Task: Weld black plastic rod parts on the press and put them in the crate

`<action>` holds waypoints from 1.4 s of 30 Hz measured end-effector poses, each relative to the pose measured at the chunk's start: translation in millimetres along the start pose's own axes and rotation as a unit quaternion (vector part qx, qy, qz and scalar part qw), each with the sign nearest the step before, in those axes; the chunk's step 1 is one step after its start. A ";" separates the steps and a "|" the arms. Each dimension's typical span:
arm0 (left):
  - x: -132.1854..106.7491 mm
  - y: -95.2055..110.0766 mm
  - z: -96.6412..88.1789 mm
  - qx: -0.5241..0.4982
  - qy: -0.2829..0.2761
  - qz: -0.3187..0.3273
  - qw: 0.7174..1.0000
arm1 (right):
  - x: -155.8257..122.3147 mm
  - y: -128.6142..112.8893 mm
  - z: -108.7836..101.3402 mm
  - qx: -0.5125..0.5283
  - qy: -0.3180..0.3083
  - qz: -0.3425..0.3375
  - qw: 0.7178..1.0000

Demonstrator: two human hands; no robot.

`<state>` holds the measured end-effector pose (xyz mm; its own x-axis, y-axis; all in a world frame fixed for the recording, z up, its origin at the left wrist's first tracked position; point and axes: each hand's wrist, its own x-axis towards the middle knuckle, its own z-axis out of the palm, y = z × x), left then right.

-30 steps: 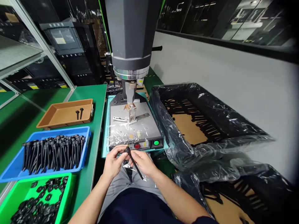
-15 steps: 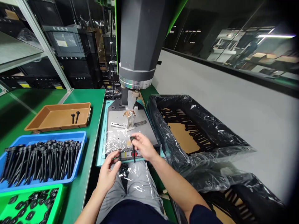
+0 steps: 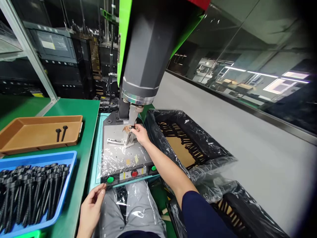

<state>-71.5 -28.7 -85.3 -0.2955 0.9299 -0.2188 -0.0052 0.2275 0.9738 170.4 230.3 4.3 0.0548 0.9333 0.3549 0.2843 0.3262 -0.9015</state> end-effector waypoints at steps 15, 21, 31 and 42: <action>11.7 -12.8 -3.8 -0.065 -0.025 -0.034 0.997 | 19.7 -7.5 -2.6 0.007 -0.101 0.071 0.992; 15.8 -16.9 -3.3 -0.067 -0.026 -0.026 0.997 | 24.1 -11.6 -3.4 0.004 -0.106 0.064 0.992; 17.6 -18.7 -4.8 -0.061 -0.025 -0.010 0.998 | 22.0 -12.3 13.6 -0.015 -0.028 0.084 0.996; 19.8 -16.4 -7.9 0.001 0.011 0.039 0.999 | 10.6 -1.7 5.7 -0.106 0.004 0.067 0.992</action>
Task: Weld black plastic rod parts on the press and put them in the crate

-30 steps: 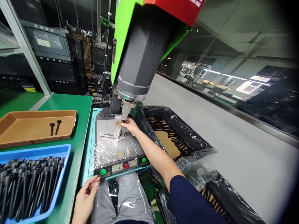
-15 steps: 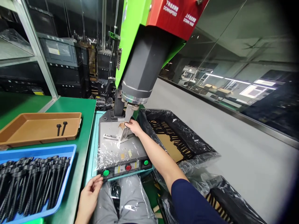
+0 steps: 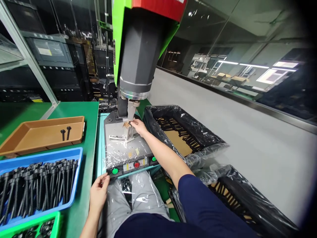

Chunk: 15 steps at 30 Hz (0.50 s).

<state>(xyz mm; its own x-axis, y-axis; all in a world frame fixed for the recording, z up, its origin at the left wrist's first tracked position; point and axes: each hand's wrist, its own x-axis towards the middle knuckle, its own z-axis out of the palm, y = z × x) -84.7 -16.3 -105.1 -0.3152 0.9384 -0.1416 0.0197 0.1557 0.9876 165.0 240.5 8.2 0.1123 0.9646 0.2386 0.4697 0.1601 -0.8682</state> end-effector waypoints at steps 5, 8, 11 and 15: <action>1.5 -3.6 -5.0 0.034 0.030 0.031 0.999 | -28.8 42.7 -35.1 -0.134 0.030 0.064 0.988; 4.3 -6.8 -4.1 0.024 0.055 0.039 0.997 | -48.7 68.7 -46.1 -0.192 -0.023 0.108 0.975; 8.6 -6.0 0.9 0.015 0.094 0.048 0.994 | -60.7 80.3 -45.4 -0.242 -0.064 0.123 0.960; 23.3 4.1 10.9 0.020 0.147 0.073 0.986 | -65.2 77.9 -33.8 -0.301 -0.087 0.122 0.942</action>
<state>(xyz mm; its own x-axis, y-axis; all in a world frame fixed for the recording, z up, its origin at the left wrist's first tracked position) -81.6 9.5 -105.1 -0.5680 0.8224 0.0328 0.1207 0.0437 0.9917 223.8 183.0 -60.3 0.1614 0.9853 -0.0560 0.8656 -0.1686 -0.4716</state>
